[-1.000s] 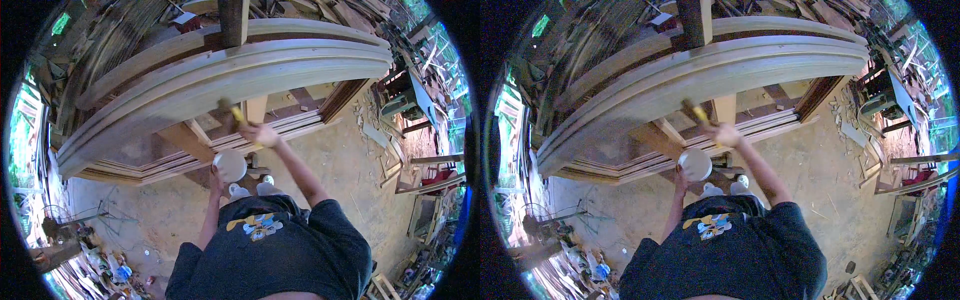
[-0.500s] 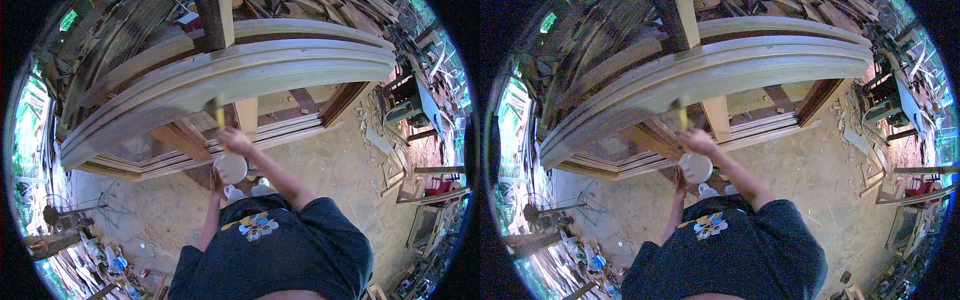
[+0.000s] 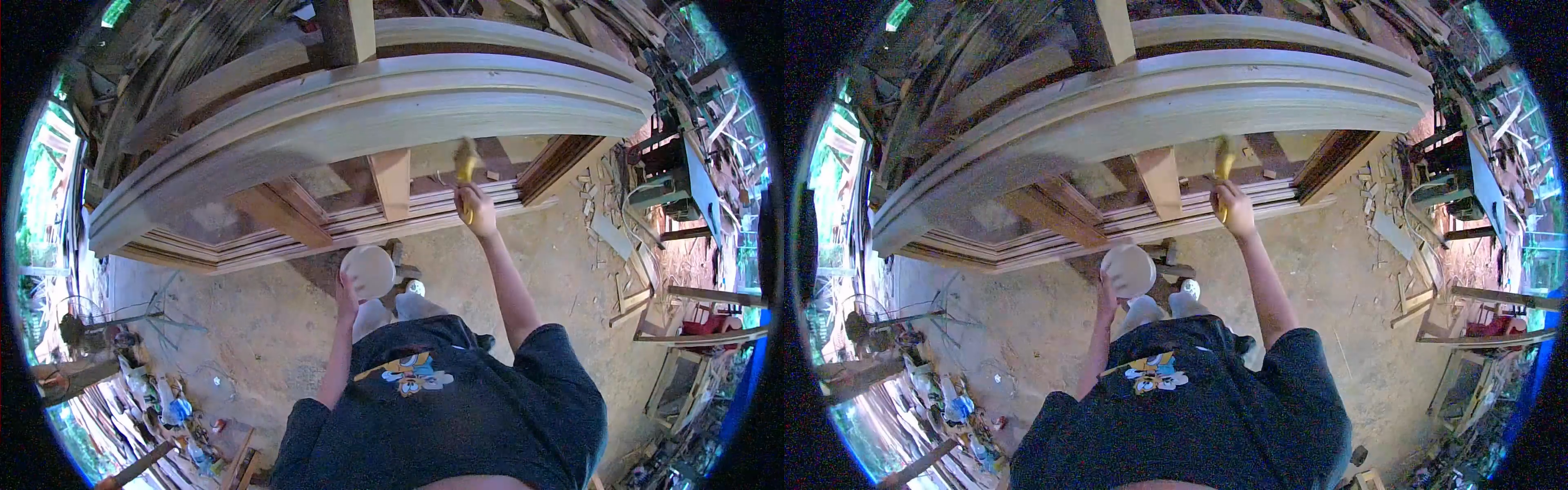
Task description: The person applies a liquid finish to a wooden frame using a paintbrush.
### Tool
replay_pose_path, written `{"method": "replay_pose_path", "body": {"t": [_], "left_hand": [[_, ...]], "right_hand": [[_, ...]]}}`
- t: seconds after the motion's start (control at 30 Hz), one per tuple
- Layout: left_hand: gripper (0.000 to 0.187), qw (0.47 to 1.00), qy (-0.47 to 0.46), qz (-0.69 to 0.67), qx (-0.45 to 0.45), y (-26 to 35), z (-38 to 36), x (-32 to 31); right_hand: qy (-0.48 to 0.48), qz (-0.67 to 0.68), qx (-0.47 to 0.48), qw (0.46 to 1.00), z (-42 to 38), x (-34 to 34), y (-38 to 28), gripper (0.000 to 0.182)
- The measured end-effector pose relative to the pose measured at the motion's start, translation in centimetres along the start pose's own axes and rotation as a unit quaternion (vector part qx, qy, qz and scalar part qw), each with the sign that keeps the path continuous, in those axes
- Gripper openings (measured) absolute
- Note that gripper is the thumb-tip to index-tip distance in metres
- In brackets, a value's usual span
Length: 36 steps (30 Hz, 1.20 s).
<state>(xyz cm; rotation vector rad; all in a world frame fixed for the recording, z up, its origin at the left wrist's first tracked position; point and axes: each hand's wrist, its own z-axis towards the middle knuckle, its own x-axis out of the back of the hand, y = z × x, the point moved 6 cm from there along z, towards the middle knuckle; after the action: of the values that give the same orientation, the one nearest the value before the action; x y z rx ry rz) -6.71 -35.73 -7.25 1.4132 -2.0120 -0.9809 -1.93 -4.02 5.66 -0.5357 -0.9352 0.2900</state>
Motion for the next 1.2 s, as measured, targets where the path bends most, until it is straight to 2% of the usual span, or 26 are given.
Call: {"method": "replay_pose_path", "body": {"t": [0.03, 0.07, 0.13, 0.2, 0.27, 0.33, 0.4, 0.43, 0.47, 0.53, 0.57, 0.6, 0.67, 0.7, 0.73, 0.8, 0.83, 0.87, 0.9, 0.97, 1.0, 1.03, 1.1, 1.13, 1.2], "left_hand": [[0.065, 1.000, 0.000, 0.001, 0.003, -0.5, -0.6, -0.2], [0.064, 1.000, -0.017, 0.022, 0.015, -0.7, -1.6, -0.7], [0.062, 0.998, -0.034, 0.048, 0.025, -1.5, -2.4, -1.1], [0.061, 0.995, -0.031, 0.062, 0.068, -3.5, -2.5, -0.7], [0.061, 0.994, -0.052, 0.059, 0.075, -5.7, -2.2, -0.3], [0.061, 0.993, -0.068, 0.056, 0.084, -7.9, -2.0, 0.5], [0.062, 0.992, -0.052, 0.094, 0.067, -9.4, -1.5, 1.3], [0.062, 0.988, -0.041, 0.095, 0.113, -10.6, -0.8, 1.7], [0.062, 0.988, -0.042, 0.092, 0.116, -10.9, 0.0, 1.8], [0.059, 0.996, -0.061, 0.065, 0.025, -11.1, 2.2, 1.7], [0.055, 0.988, -0.100, 0.104, -0.047, -12.9, 4.9, 2.4], [0.055, 0.988, -0.101, 0.098, -0.060, -14.9, 7.5, 3.2], [0.052, 0.998, -0.053, -0.004, -0.034, -19.1, 13.1, 5.2], [0.052, 0.997, -0.061, -0.011, -0.043, -20.3, 15.8, 5.1], [0.051, 0.997, -0.036, -0.001, -0.064, -21.3, 18.4, 5.4], [0.050, 0.995, -0.014, 0.013, -0.094, -22.1, 22.3, 5.1], [0.049, 0.985, -0.018, 0.036, -0.166, -21.3, 23.5, 4.5], [0.048, 0.970, -0.023, 0.057, -0.233, -20.2, 24.0, 3.5], [0.050, 0.983, -0.051, -0.083, -0.157, -20.3, 24.7, 2.6], [0.051, 0.979, -0.060, -0.052, -0.187, -19.3, 25.0, 1.5], [0.051, 0.980, -0.062, -0.060, -0.178, -19.6, 24.8, 1.4], [0.052, 0.982, -0.064, -0.085, -0.159, -20.3, 24.8, 1.6], [0.053, 0.980, -0.068, -0.139, -0.127, -21.5, 25.0, 2.3], [0.053, 0.978, -0.069, -0.160, -0.112, -22.0, 25.1, 2.6], [0.054, 0.975, -0.070, -0.196, -0.084, -23.3, 25.4, 3.3]], "right_hand": [[0.066, 0.041, -0.133, 0.988, -1.1, 0.8, 1.5, 0.023], [0.065, 0.042, -0.136, 0.988, -1.6, 0.0, 1.3, 0.023], [0.039, 0.111, -0.122, 0.985, -1.7, -3.7, 0.0, 0.003], [0.050, 0.213, -0.161, 0.962, -0.2, -7.2, -1.9, 0.005], [0.113, 0.209, -0.056, 0.970, 2.9, -8.5, -3.9, 0.007], [0.140, 0.237, -0.089, 0.957, 5.2, -8.3, -5.6, 0.006], [0.252, 0.214, -0.073, 0.941, 4.5, -9.2, -5.6, 0.006], [0.242, 0.200, -0.079, 0.946, 3.7, -9.9, -5.5, 0.003], [0.238, 0.199, -0.079, 0.947, 2.8, -11.1, -4.6, 0.003], [0.240, 0.164, -0.027, 0.956, 0.2, -13.3, -3.2, 0.002], [0.210, 0.143, -0.097, 0.962, -1.5, -15.6, -0.7, 0.010], [0.214, 0.141, -0.084, 0.963, -2.8, -17.3, 0.9, 0.010], [0.213, 0.160, -0.115, 0.957, -6.6, -21.2, 4.6, 0.013], [0.147, 0.119, -0.161, 0.969, -8.4, -23.5, 6.7, 0.015], [0.151, 0.112, -0.152, 0.970, -10.2, -24.9, 8.6, 0.015], [0.138, 0.204, -0.181, 0.952, -11.0, -26.7, 9.8, 0.017], [0.164, 0.221, -0.206, 0.939, -10.7, -26.6, 10.4, 0.014], [0.201, 0.246, -0.190, 0.929, -9.6, -25.6, 10.2, 0.015], [0.236, 0.268, -0.178, 0.917, -8.5, -24.0, 9.6, 0.016], [0.260, 0.164, -0.053, 0.950, -5.3, -17.4, 3.7, 0.013], [0.337, 0.221, 0.073, 0.912, -3.8, -15.8, 2.1, 0.011], [0.362, 0.140, 0.162, 0.907, -2.8, -13.7, -0.4, 0.010], [0.420, 0.247, 0.246, 0.838, -0.2, -12.6, -0.4, 0.008], [0.422, 0.246, 0.250, 0.836, -0.5, -13.0, 0.0, 0.008], [0.408, 0.124, 0.210, 0.880, -1.2, -15.6, 1.6, 0.008]]}}
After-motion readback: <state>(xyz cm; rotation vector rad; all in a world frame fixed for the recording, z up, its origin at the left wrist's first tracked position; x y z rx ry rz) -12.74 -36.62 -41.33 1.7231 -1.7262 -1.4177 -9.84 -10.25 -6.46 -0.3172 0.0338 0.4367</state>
